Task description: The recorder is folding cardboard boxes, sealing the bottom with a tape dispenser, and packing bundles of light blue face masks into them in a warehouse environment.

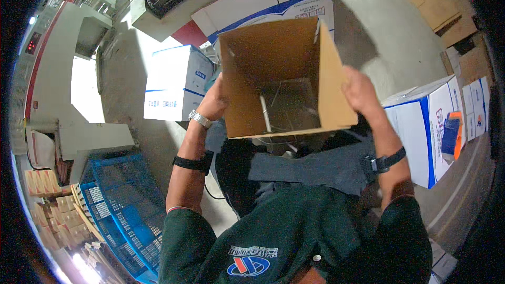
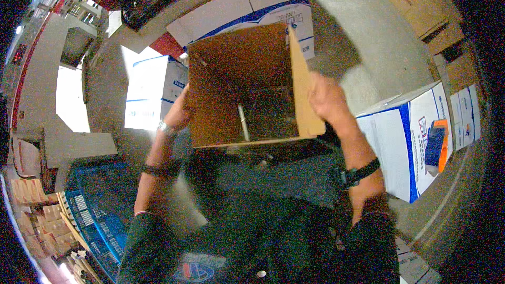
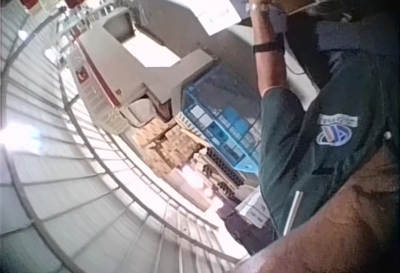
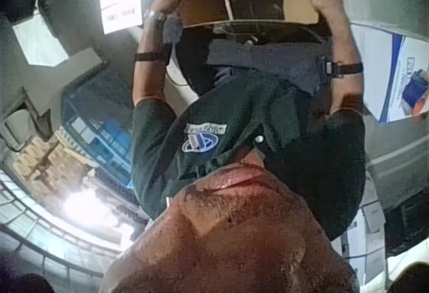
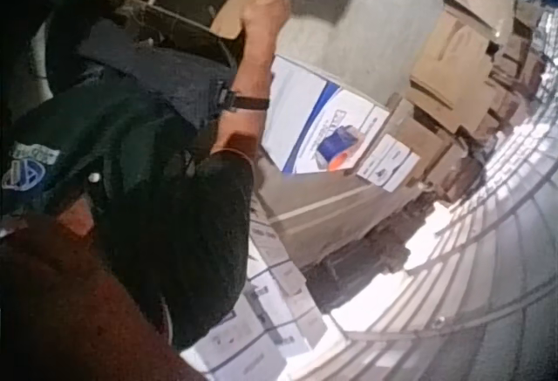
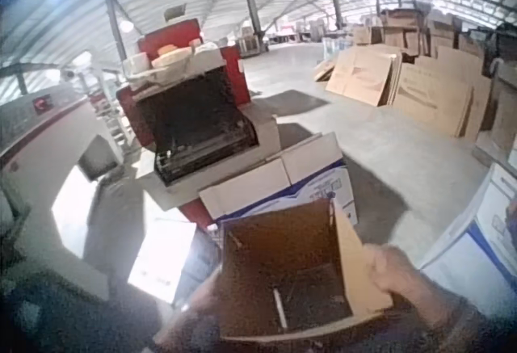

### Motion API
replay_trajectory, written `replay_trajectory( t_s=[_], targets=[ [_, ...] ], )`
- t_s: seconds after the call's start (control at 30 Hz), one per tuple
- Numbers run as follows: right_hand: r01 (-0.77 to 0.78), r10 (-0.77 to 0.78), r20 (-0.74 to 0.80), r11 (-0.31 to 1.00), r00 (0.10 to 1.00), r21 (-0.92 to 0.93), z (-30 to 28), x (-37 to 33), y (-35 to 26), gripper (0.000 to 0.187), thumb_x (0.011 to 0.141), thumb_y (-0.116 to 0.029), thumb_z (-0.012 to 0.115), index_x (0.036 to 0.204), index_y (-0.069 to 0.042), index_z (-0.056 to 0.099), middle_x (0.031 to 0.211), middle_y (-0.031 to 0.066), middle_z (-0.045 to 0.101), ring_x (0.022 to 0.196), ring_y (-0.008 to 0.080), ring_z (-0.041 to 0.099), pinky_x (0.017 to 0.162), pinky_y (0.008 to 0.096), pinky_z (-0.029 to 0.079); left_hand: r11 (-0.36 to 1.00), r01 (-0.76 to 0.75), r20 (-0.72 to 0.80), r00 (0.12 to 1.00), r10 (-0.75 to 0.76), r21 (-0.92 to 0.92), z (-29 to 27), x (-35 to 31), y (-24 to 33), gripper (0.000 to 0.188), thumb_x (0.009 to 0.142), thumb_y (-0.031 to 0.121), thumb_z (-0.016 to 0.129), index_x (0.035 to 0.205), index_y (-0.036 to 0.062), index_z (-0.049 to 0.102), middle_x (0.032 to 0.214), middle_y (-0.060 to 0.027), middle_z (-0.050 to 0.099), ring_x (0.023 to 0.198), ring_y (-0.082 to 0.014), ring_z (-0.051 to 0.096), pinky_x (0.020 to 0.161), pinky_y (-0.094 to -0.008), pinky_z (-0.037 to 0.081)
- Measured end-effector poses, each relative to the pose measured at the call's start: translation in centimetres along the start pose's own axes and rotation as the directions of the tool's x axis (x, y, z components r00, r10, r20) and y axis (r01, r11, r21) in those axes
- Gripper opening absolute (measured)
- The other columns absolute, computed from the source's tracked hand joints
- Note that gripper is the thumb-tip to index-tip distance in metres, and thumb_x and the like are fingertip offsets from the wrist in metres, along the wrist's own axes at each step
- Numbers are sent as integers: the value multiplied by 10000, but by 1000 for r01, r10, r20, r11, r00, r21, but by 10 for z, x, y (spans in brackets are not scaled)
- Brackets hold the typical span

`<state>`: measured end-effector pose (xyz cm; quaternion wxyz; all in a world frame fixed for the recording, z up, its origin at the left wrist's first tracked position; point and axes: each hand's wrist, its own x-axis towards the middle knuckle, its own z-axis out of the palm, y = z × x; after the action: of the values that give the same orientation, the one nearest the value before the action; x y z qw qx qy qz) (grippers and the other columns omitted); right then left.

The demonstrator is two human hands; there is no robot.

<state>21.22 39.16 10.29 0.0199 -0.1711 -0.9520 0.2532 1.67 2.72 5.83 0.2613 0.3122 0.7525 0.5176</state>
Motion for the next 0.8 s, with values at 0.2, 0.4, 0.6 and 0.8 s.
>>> replay_trajectory(
  t_s=[0.2, 0.4, 0.6, 0.8],
  targets=[
    [-23, 5, -137, 991, 991, -128, 17, 18, 17, 257, 814, -155, 539, 1024, -7, 535, 858, 294, 621, 841, 486, 590, 743, 566, 465, 985, -37, 27, 999, 33, 168, 49, 43, 33, 636, 768, 16, 628, 1349, 11, 367, 1302, -245, 490, 1211, -382, 486, 1010, -398, 411],
    [36, -23, 127, 994, 992, -102, 52, 16, -16, 555, 811, -281, 624, 1220, 49, 447, 924, 320, 629, 863, 486, 610, 798, 546, 490, 782, 160, -12, 981, -192, 602, 72, 85, 6, 588, 783, 39, 564, 1318, -35, 330, 1222, -325, 528, 1025, -444, 595, 839, -474, 506],
    [-43, 53, 425, 998, 904, -34, 107, 21, -12, 795, 753, -312, 726, 1339, 80, 360, 1101, 307, 606, 1037, 439, 593, 909, 455, 481, 713, -149, 150, 987, 62, 685, 126, 80, 14, 950, 700, 281, 749, 1490, 202, 227, 1476, -215, 277, 1295, -473, 363, 910, -502, 521],
    [-156, -18, 506, 941, 862, 299, 107, 14, 24, 734, 741, -260, 755, 1313, 84, 447, 980, 219, 647, 899, 288, 649, 796, 363, 517, 583, -256, 475, 841, -259, 771, 146, 117, 15, 879, 587, 467, 809, 1379, 279, 477, 1388, -156, 402, 1235, -385, 439, 894, -504, 518]
  ],
)
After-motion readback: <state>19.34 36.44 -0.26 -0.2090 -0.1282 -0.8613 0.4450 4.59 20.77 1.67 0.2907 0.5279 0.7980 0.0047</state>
